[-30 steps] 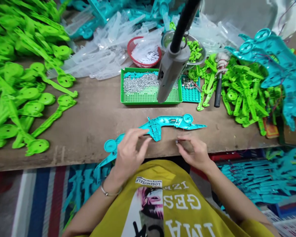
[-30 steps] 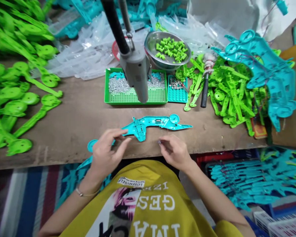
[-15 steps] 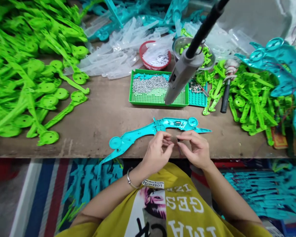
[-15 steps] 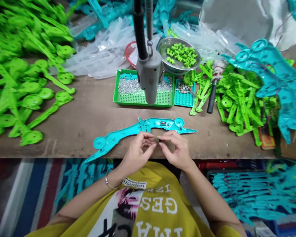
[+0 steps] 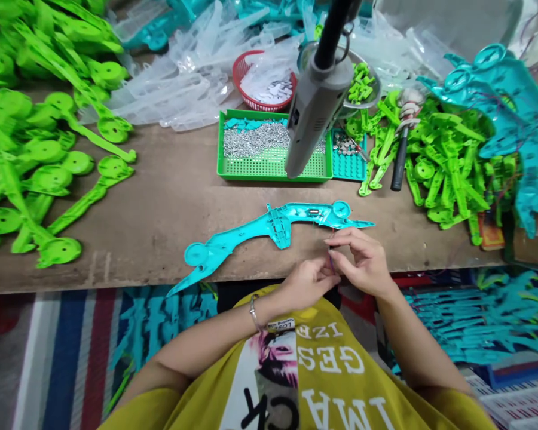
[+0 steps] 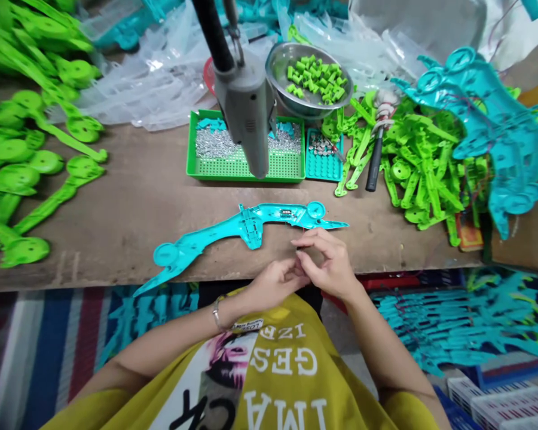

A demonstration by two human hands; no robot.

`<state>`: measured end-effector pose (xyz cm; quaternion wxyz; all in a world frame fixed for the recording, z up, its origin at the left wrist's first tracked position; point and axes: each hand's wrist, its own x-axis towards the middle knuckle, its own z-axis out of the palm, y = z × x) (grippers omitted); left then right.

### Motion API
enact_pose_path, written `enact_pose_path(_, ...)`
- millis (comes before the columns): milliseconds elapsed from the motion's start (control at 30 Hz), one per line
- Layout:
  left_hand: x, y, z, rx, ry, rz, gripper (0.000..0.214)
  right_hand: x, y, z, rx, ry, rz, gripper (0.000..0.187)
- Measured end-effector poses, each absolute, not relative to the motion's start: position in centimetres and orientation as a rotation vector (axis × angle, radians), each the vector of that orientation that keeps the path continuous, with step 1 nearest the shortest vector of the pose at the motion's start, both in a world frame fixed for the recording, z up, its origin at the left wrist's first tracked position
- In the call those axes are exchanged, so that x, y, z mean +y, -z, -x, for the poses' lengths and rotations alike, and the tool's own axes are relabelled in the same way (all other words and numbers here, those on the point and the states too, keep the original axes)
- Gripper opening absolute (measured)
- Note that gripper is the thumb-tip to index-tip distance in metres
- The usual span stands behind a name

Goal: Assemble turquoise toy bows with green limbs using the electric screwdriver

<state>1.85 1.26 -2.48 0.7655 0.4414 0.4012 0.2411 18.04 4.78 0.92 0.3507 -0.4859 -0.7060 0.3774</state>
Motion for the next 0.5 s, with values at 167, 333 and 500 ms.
enact_pose_path(167,-0.1,3.2,-3.6,0.538,-0.425,-1.113,0.026,5.8,-2.2,-19.2,-1.978,-0.946,1.213,0.018)
enact_pose_path(333,-0.4,3.5,-4.4,0.41,-0.365,-1.135,0.041,7.1,-2.3,-20.0,-1.983,-1.041,1.237,0.015)
enact_pose_path(500,-1.0,6.5,-6.2,0.714,-0.211,-1.133,0.042,8.0,-1.8,-19.7,-2.015,-1.189,1.205,0.014)
